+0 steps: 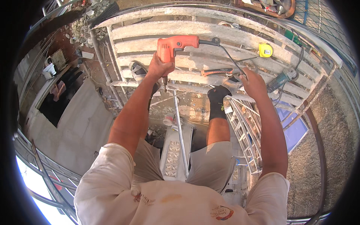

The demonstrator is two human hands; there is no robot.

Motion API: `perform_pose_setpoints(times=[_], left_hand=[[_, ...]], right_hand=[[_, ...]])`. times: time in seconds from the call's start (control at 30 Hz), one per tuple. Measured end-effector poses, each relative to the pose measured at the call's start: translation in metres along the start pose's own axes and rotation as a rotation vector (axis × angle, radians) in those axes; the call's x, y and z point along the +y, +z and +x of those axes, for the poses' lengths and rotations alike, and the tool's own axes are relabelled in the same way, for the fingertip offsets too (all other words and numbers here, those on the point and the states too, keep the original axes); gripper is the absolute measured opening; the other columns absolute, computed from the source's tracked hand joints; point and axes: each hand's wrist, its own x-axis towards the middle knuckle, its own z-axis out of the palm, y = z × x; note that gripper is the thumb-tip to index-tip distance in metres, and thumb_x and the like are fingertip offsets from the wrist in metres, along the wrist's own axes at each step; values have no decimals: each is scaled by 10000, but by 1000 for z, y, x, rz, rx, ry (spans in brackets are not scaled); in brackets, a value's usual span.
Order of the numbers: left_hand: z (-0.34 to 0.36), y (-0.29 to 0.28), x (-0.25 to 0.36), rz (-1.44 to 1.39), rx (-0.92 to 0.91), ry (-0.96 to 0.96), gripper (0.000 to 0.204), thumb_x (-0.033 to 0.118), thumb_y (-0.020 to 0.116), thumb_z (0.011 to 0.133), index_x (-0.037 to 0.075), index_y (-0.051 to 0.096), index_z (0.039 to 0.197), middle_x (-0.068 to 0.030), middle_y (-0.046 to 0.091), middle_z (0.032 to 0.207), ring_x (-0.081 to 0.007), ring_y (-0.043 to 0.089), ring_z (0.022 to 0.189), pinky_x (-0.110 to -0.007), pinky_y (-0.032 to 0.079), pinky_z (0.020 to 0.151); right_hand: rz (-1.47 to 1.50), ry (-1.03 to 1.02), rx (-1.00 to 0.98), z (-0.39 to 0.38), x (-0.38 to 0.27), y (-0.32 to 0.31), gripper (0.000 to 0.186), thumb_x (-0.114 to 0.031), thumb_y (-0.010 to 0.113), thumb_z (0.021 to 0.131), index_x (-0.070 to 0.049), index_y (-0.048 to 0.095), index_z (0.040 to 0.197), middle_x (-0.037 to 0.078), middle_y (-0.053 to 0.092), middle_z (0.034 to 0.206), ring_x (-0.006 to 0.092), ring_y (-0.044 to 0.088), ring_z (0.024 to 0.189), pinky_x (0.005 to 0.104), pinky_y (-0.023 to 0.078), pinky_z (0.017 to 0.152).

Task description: The person measures a curved metal frame with a tape measure and marks it with a pen. Then the person uses an angle grinder to cut the metal frame at the marked points.

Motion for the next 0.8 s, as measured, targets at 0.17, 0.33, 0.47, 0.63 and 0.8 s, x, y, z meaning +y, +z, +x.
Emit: perform_pose_setpoints(times=[0.17, 0.33, 0.47, 0.63, 0.8], left_hand=[[-39, -78, 43, 151, 107, -48, 782, 287, 866, 632, -17, 476, 1239, -135, 659, 1053, -199, 664, 904, -340, 566, 804], [-100, -156, 46, -21, 316, -49, 680, 254, 848, 651, -16, 503, 1172, -123, 666, 988, -169, 671, 797, -339, 574, 677], [-121, -183, 51, -90, 357, -103, 629, 215, 828, 666, -6, 514, 1165, -114, 672, 994, -149, 665, 762, -324, 562, 637], [-80, -200, -8, -208, 299, -196, 607, 164, 828, 682, 1, 502, 1167, -127, 652, 1023, -162, 665, 808, -322, 559, 635], [8, -190, -94, -165, 316, -168, 660, 184, 863, 649, -13, 490, 1157, -142, 647, 1025, -198, 668, 818, -323, 566, 690]], right_hand=[[155, -85, 94, -8, -16, -24, 354, -252, 628, 970, -18, 647, 1235, 244, 706, 1103, 441, 656, 1046, 478, 512, 913], [709, 58, -188, -12, -168, -31, 220, -212, 610, 990, 6, 612, 1025, 144, 712, 797, 270, 716, 741, 390, 551, 725], [1483, 340, -405, -10, -277, -4, 137, -187, 526, 1060, -61, 528, 1110, 117, 657, 907, 230, 701, 841, 377, 621, 729], [1640, 517, -481, 57, -340, 90, 148, -124, 461, 1070, -40, 459, 1192, 185, 678, 922, 269, 727, 759, 385, 646, 669], [1595, 568, -525, 129, -354, 171, 137, -113, 457, 1075, -20, 409, 1164, 235, 661, 995, 341, 741, 868, 396, 665, 715]])
